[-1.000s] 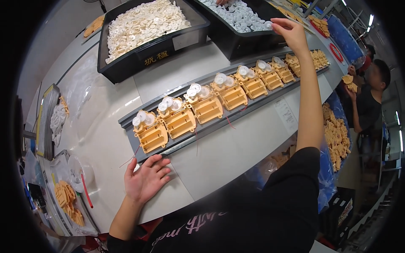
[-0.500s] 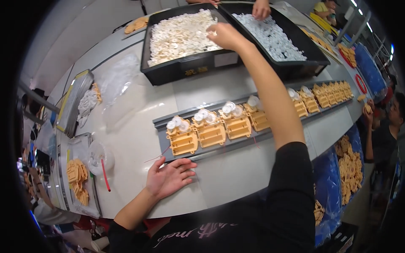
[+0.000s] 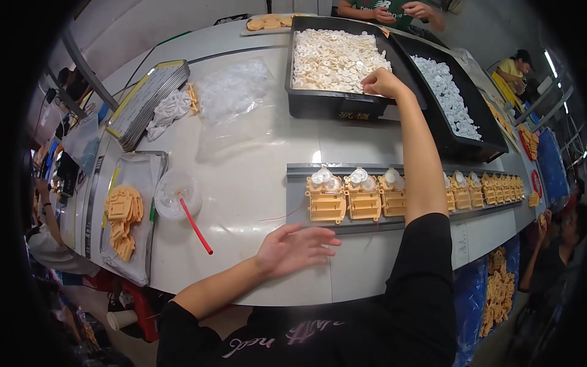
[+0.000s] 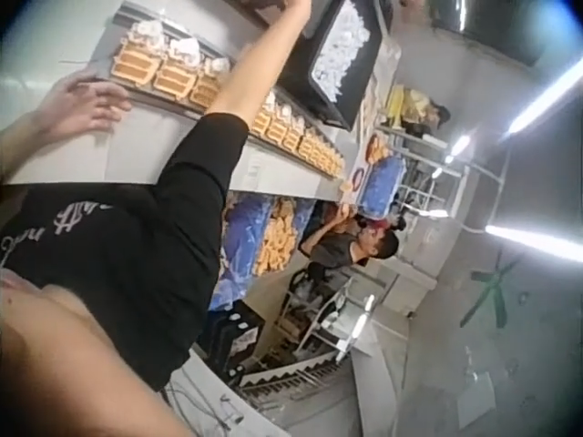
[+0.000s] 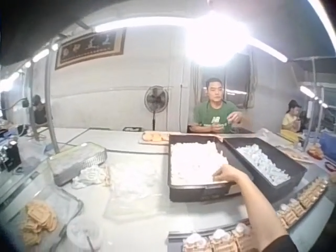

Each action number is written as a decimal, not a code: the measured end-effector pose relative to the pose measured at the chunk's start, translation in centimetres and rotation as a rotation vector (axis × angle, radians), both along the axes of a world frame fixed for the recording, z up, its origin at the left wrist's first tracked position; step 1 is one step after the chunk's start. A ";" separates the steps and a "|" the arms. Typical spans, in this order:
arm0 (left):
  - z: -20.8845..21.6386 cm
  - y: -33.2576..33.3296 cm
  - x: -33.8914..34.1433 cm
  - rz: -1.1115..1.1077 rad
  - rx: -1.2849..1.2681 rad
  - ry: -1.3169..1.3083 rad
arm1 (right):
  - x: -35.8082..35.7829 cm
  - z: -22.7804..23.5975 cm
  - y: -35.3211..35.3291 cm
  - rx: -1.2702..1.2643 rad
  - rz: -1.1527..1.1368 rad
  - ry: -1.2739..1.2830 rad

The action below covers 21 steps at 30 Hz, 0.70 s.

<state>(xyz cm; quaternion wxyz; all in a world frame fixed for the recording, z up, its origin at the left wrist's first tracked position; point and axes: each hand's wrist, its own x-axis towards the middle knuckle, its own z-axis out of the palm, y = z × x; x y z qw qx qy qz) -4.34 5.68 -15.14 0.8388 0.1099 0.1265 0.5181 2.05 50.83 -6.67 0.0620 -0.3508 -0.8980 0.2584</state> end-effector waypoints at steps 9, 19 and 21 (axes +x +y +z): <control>0.4 -0.4 -0.2 0.017 -0.035 0.011 | 15.6 6.7 -8.8 0.189 -0.234 0.450; 0.4 0.0 0.4 0.080 -0.118 0.037 | 35.3 -2.4 -11.8 0.422 -0.729 0.404; 0.5 -0.2 0.5 0.084 -0.113 0.056 | 35.1 -3.6 -11.4 0.547 -0.694 0.447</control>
